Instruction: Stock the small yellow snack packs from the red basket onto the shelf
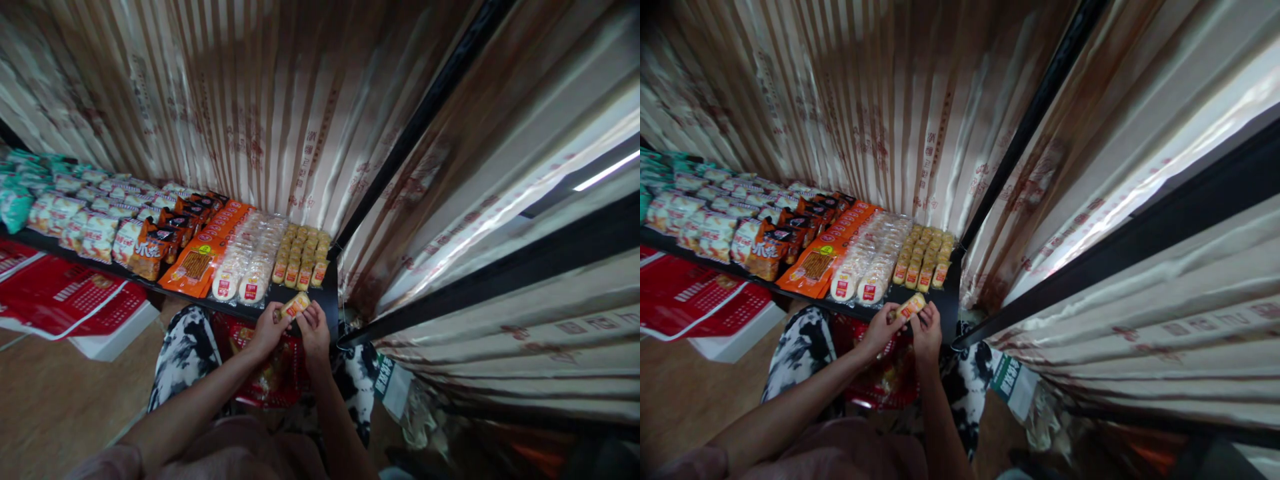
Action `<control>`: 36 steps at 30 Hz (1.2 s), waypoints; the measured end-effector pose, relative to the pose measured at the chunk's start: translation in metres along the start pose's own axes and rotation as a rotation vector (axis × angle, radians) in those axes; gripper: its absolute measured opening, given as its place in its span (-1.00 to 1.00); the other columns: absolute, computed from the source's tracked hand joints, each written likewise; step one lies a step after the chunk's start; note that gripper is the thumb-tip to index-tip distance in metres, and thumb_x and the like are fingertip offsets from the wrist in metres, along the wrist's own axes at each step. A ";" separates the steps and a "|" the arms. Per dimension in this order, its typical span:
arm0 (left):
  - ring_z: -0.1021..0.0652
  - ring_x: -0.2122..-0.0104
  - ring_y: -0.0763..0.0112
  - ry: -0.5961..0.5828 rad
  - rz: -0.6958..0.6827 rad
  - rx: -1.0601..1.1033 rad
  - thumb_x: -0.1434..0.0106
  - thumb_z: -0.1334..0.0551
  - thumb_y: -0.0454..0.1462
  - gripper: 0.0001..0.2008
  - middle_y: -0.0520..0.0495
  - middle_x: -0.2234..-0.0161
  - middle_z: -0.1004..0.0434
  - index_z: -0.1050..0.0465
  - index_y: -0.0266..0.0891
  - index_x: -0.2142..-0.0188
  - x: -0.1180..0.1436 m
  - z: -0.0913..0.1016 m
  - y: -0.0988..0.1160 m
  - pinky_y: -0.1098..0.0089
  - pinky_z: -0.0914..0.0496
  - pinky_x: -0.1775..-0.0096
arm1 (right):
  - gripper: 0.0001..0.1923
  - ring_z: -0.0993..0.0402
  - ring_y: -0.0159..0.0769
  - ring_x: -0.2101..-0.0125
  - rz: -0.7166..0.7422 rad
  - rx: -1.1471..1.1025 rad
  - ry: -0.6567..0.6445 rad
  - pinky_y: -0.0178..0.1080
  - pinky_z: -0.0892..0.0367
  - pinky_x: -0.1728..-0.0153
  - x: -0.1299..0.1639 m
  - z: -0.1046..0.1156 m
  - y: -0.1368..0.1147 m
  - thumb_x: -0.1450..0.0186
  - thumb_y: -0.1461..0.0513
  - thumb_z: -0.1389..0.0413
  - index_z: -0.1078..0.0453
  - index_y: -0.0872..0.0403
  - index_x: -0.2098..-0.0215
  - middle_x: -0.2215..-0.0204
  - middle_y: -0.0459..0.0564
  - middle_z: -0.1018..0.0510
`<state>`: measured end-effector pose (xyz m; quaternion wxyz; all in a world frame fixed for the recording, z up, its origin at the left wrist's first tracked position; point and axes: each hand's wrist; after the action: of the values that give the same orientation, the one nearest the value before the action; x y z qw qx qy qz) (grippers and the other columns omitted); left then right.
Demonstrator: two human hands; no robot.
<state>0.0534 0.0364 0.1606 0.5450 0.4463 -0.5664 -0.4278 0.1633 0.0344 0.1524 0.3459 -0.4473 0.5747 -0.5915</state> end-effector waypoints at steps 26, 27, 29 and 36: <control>0.14 -0.26 0.06 -0.098 -0.670 -1.134 -0.15 -0.05 -0.36 -0.50 -0.15 -0.27 0.06 -0.20 -0.35 -0.12 -0.038 -0.027 0.001 0.04 -0.06 -0.16 | -0.47 -0.44 -0.21 0.23 0.255 0.433 0.235 -0.19 -0.31 0.19 -0.072 0.013 0.000 -0.19 0.11 0.09 -0.27 0.23 -0.05 0.17 0.20 -0.49; 0.14 -0.26 0.07 -0.089 -0.674 -1.141 -0.15 -0.05 -0.37 -0.49 -0.15 -0.28 0.06 -0.20 -0.35 -0.13 -0.040 -0.026 0.000 0.04 -0.06 -0.16 | -0.48 -0.44 -0.20 0.24 0.264 0.456 0.242 -0.19 -0.31 0.19 -0.074 0.013 0.000 -0.20 0.11 0.09 -0.28 0.23 -0.04 0.18 0.20 -0.49; 0.14 -0.27 0.08 -0.080 -0.676 -1.150 -0.15 -0.05 -0.37 -0.48 -0.15 -0.27 0.06 -0.18 -0.34 -0.14 -0.043 -0.026 -0.003 0.04 -0.06 -0.15 | -0.50 -0.44 -0.19 0.25 0.287 0.498 0.254 -0.18 -0.30 0.19 -0.077 0.013 0.000 -0.20 0.12 0.10 -0.31 0.22 -0.02 0.21 0.19 -0.51; 0.14 -0.27 0.11 -0.108 -0.702 -1.158 -0.15 -0.04 -0.38 -0.45 -0.16 -0.26 0.02 -0.13 -0.33 -0.17 -0.047 -0.027 -0.005 0.03 -0.07 -0.15 | -0.50 -0.42 -0.20 0.25 0.312 0.543 0.235 -0.18 -0.29 0.18 -0.088 0.012 0.004 -0.21 0.13 0.12 -0.31 0.20 -0.04 0.21 0.15 -0.51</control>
<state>0.0810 0.0808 0.1461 0.4958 0.2178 -0.0940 -0.8354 0.2058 0.1106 0.1363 0.4703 -0.1742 0.4938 -0.7104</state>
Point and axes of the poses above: each hand's wrist, its own x-axis away from the middle knuckle, its own z-axis out of the back of the hand, y = z × x
